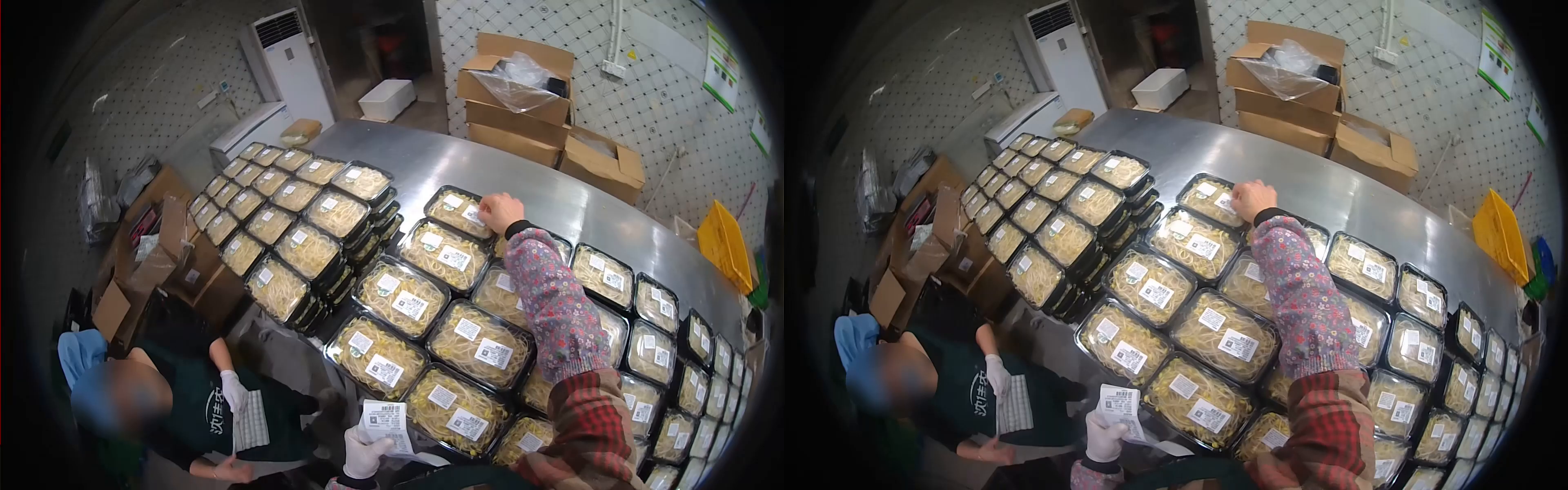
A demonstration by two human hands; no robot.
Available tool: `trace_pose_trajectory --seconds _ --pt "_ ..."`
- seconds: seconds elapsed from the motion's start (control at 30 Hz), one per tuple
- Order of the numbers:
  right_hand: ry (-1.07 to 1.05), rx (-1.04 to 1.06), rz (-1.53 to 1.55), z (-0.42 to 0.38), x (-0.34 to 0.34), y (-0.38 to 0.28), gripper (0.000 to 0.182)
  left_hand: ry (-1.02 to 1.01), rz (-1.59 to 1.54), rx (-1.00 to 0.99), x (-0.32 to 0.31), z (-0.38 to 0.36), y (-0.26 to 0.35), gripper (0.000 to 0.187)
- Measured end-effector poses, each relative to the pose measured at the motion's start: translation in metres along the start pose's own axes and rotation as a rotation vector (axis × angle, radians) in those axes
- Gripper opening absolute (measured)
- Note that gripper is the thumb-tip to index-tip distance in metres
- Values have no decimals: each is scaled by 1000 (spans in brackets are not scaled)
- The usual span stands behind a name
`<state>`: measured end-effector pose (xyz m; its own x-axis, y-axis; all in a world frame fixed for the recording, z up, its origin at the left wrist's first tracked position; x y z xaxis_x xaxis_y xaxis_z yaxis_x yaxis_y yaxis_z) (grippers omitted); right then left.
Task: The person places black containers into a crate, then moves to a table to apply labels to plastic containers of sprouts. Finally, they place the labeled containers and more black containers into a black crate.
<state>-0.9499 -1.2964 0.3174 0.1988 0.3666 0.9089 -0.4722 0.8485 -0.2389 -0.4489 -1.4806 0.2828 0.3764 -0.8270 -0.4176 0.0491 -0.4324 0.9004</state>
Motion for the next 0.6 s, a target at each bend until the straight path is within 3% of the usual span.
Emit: trace_pose_trajectory --seconds 0.13,0.2,0.23,0.3,0.37,0.4,0.43,0.47,0.6 --pt "327 161 -215 -15 8 -13 34 30 137 32 3 -11 8 25" --pt "398 274 -145 -16 -4 -11 27 13 103 89 -1 -16 15 25" --pt "164 207 -194 -13 -17 -5 22 -10 252 74 8 -18 9 25" --pt "67 191 -77 -10 -24 8 26 -14 294 184 1 -23 25 25" --pt "-153 111 -250 3 -21 4 33 -61 120 5 12 -21 -3 32" --pt "61 333 -200 33 -81 65 43 -70 245 -45 9 -21 6 33" --pt "34 331 -20 34 -83 63 48 -45 183 -107 8 -23 5 32" --pt "122 517 176 34 -97 60 45 -33 158 -109 7 -24 6 35" --pt "-1 442 226 14 -49 8 41 -42 -4 -230 -3 -38 25 36"
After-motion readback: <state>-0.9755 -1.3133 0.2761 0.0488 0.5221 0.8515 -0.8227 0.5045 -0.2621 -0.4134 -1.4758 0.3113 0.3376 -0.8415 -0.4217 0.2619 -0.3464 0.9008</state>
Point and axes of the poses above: each hand's wrist, its own z-axis towards the middle knuckle, its own x-axis out of the back of the hand, y = z × x, the point moved 4 cm from there along z, towards the middle knuckle
